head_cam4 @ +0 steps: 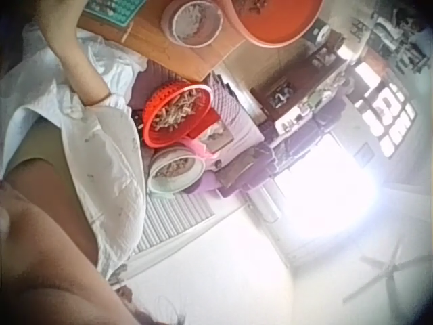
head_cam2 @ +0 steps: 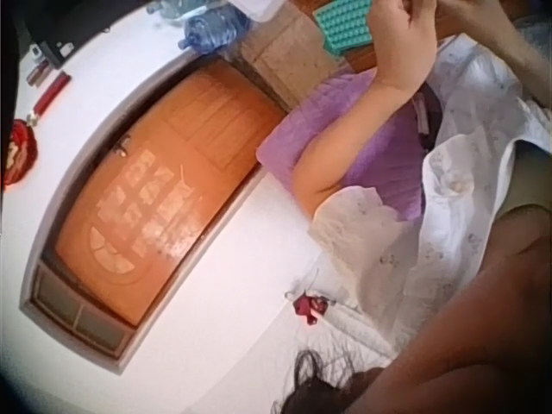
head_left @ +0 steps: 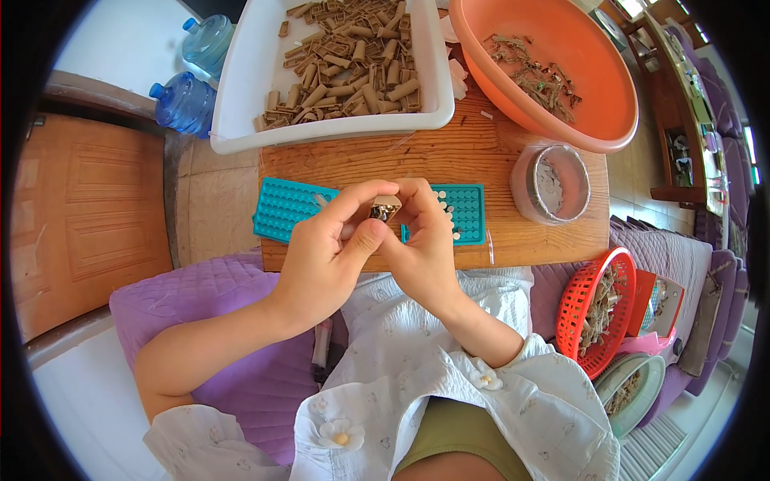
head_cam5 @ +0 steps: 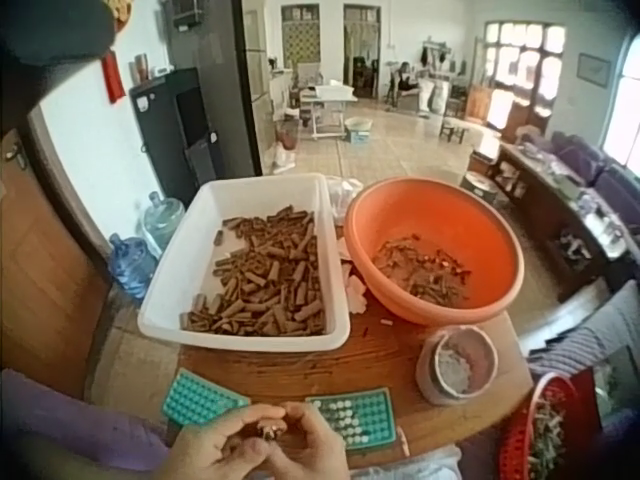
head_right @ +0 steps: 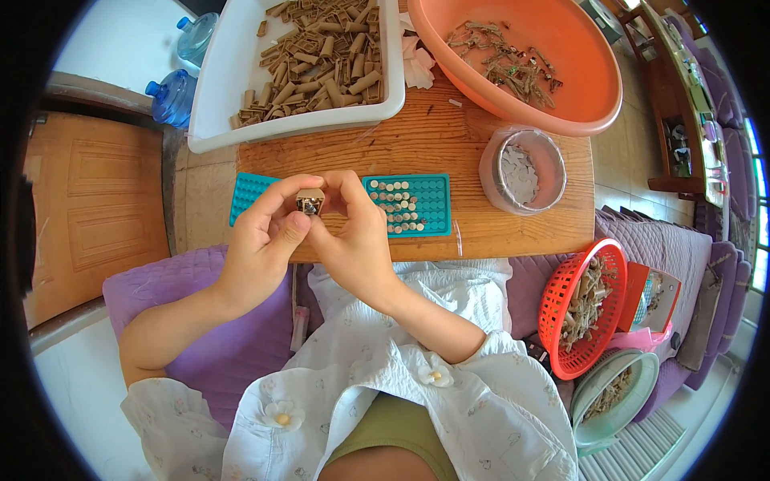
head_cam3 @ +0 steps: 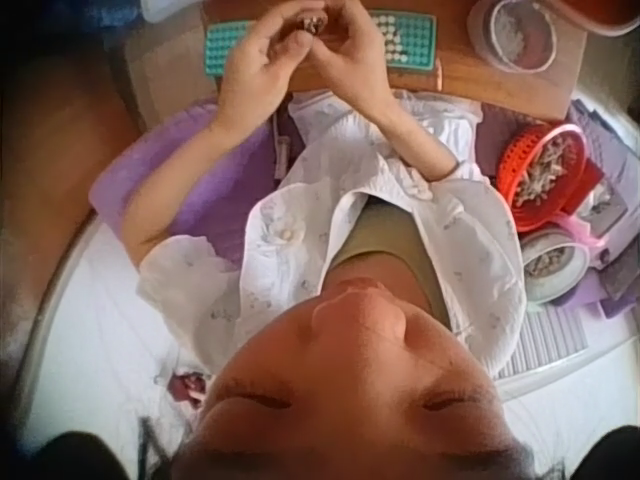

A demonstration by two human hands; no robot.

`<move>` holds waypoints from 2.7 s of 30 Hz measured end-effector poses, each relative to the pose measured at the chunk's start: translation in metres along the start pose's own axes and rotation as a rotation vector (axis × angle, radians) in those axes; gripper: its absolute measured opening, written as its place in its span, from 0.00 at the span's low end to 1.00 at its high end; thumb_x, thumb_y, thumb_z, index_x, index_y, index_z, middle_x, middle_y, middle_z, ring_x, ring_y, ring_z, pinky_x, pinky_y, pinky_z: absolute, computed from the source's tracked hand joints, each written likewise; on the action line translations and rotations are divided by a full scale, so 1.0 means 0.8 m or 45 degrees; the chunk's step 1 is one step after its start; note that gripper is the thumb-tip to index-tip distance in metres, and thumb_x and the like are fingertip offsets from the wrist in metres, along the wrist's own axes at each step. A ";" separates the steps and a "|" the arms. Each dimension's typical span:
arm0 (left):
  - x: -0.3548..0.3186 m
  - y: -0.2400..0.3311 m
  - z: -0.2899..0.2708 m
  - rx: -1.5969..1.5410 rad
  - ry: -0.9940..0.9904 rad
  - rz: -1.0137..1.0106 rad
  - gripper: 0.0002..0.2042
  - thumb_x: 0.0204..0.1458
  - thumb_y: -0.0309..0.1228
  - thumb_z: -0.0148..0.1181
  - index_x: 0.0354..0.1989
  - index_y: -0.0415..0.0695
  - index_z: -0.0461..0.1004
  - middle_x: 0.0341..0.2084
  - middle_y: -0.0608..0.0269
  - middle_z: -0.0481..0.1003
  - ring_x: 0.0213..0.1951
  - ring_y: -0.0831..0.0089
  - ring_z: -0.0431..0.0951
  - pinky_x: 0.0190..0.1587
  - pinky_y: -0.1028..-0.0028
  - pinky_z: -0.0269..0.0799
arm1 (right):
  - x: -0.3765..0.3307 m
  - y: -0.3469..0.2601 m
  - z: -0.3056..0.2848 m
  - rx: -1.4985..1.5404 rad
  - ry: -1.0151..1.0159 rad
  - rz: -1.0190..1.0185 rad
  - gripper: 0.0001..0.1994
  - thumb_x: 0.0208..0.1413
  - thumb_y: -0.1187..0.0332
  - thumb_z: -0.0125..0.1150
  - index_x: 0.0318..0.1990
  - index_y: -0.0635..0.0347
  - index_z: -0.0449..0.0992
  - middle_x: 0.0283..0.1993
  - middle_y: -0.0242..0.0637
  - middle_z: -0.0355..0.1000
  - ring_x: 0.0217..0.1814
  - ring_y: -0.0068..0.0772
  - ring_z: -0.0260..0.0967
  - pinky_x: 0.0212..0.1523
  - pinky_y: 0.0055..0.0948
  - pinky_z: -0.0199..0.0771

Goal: The person assembles small white and black components into wooden frames using an applicator stick.

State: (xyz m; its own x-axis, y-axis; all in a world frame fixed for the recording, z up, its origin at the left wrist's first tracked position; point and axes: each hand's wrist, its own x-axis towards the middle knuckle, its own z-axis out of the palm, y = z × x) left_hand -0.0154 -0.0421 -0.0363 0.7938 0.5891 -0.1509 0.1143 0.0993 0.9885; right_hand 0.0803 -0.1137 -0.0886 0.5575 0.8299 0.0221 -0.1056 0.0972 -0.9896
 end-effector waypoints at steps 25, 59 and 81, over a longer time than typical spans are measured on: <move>0.018 0.008 -0.011 -0.301 -0.097 -0.633 0.15 0.54 0.33 0.46 0.49 0.42 0.60 0.40 0.59 0.69 0.39 0.72 0.74 0.39 0.75 0.73 | 0.015 0.053 -0.132 -1.047 -0.018 -0.052 0.09 0.43 0.75 0.58 0.35 0.61 0.73 0.31 0.40 0.68 0.31 0.38 0.68 0.32 0.30 0.70; 0.007 0.004 -0.009 -0.320 -0.151 -0.577 0.11 0.53 0.27 0.45 0.45 0.41 0.63 0.35 0.62 0.69 0.36 0.74 0.73 0.37 0.77 0.71 | 0.001 0.027 -0.116 -0.564 0.166 -0.201 0.12 0.42 0.79 0.56 0.38 0.64 0.72 0.34 0.41 0.69 0.33 0.36 0.67 0.33 0.25 0.68; 0.003 0.001 -0.001 -0.239 -0.221 -0.546 0.12 0.53 0.25 0.45 0.45 0.36 0.62 0.34 0.60 0.69 0.35 0.77 0.72 0.35 0.81 0.69 | -0.026 0.073 -0.150 -1.493 -0.204 -0.252 0.06 0.39 0.76 0.58 0.28 0.59 0.72 0.33 0.34 0.67 0.34 0.37 0.65 0.33 0.30 0.68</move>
State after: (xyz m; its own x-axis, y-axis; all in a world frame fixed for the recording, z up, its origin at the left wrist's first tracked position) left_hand -0.0140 -0.0397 -0.0363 0.7884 0.3232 -0.5234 0.3554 0.4552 0.8164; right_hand 0.1614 -0.1917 -0.1641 0.3615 0.9241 0.1236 0.8313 -0.2594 -0.4917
